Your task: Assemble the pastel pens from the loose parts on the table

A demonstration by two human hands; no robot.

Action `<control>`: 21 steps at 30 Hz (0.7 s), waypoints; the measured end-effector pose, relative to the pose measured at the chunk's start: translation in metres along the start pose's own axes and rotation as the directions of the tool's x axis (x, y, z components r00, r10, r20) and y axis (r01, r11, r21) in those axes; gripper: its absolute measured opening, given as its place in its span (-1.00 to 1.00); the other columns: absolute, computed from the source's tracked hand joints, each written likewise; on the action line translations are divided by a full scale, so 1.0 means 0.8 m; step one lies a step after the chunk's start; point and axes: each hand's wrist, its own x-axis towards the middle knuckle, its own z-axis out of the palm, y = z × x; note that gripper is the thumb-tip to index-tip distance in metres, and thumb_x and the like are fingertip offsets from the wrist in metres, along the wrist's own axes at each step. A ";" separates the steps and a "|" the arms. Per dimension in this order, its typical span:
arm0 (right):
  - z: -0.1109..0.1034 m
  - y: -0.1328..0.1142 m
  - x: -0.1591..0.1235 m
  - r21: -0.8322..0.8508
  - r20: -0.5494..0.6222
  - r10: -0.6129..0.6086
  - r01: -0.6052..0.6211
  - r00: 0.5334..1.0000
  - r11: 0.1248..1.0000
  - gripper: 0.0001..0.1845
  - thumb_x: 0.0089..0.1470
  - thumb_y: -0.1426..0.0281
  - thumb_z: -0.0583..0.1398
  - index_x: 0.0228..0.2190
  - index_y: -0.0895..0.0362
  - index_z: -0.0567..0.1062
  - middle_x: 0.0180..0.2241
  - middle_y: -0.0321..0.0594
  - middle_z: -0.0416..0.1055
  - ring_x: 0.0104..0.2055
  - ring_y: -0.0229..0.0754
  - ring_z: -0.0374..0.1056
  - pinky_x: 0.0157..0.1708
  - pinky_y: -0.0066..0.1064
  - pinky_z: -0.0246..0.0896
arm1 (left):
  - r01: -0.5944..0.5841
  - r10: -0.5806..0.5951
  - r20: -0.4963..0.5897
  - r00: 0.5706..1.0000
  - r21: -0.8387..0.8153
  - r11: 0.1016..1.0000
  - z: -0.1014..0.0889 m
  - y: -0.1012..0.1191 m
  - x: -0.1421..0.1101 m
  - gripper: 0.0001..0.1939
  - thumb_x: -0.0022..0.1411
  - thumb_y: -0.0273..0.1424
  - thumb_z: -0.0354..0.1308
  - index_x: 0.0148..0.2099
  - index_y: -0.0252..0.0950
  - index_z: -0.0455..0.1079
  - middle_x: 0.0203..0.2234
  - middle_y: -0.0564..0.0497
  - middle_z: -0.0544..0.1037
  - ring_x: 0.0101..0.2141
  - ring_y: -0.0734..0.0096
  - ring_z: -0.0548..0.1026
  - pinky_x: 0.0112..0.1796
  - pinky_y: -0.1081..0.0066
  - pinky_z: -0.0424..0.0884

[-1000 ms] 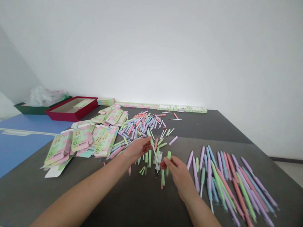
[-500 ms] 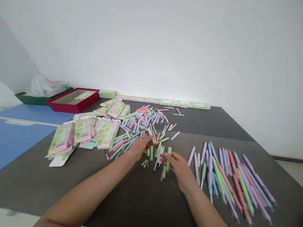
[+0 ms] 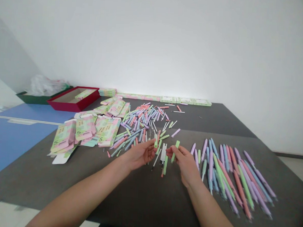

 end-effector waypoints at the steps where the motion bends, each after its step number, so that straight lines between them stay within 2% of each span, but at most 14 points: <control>1: 0.000 0.000 0.000 0.006 0.004 0.001 -0.001 1.000 1.000 -0.68 -0.06 0.12 0.21 -0.43 0.13 0.53 -0.38 -0.19 0.51 -0.33 -0.14 0.39 -0.26 -0.33 0.21 | 0.047 -0.046 0.028 0.999 -0.065 0.997 0.005 0.000 -0.007 -0.86 0.20 -0.41 0.09 -0.30 -0.41 0.37 -0.56 0.06 0.48 -0.59 0.67 0.44 -0.51 0.66 0.39; 4: 0.000 0.002 0.001 0.015 0.005 0.000 0.000 1.000 1.000 -0.70 -0.05 0.14 0.21 -0.44 0.13 0.52 -0.40 -0.21 0.51 -0.36 -0.15 0.39 -0.27 -0.34 0.22 | 0.086 -0.080 0.043 0.996 -0.147 0.985 0.020 0.000 -0.022 -0.85 0.23 -0.42 0.05 -0.30 -0.43 0.36 -0.57 0.04 0.48 -0.60 0.66 0.45 -0.53 0.67 0.42; 12: -0.003 0.007 0.007 0.062 0.001 0.002 -0.002 1.000 0.998 -0.76 -0.06 0.18 0.23 -0.48 0.12 0.49 -0.45 -0.26 0.49 -0.41 -0.21 0.35 -0.34 -0.39 0.19 | 0.042 -0.023 0.097 0.995 -0.203 0.978 0.059 -0.004 -0.048 -0.89 0.21 -0.46 0.07 -0.33 -0.43 0.34 -0.54 0.03 0.49 -0.57 0.68 0.47 -0.48 0.71 0.45; 18: -0.002 0.002 0.004 0.026 0.005 -0.031 0.031 1.000 0.999 -0.73 -0.05 0.17 0.21 -0.45 0.13 0.51 -0.51 -0.29 0.46 -0.47 -0.24 0.30 -0.45 -0.45 0.12 | 0.042 -0.021 0.124 0.992 -0.177 0.983 0.082 -0.003 -0.069 -0.87 0.20 -0.45 0.08 -0.32 -0.44 0.36 -0.46 -0.01 0.49 -0.53 0.70 0.46 -0.46 0.73 0.43; 21: -0.002 0.001 0.003 0.011 0.003 -0.038 0.038 0.999 0.999 -0.72 -0.05 0.17 0.21 -0.45 0.14 0.51 -0.53 -0.29 0.44 -0.51 -0.26 0.27 -0.48 -0.45 0.10 | -0.012 0.031 0.160 0.987 -0.119 0.993 0.084 -0.006 -0.074 -0.87 0.19 -0.42 0.10 -0.28 -0.42 0.36 -0.41 -0.01 0.49 -0.49 0.70 0.47 -0.43 0.73 0.42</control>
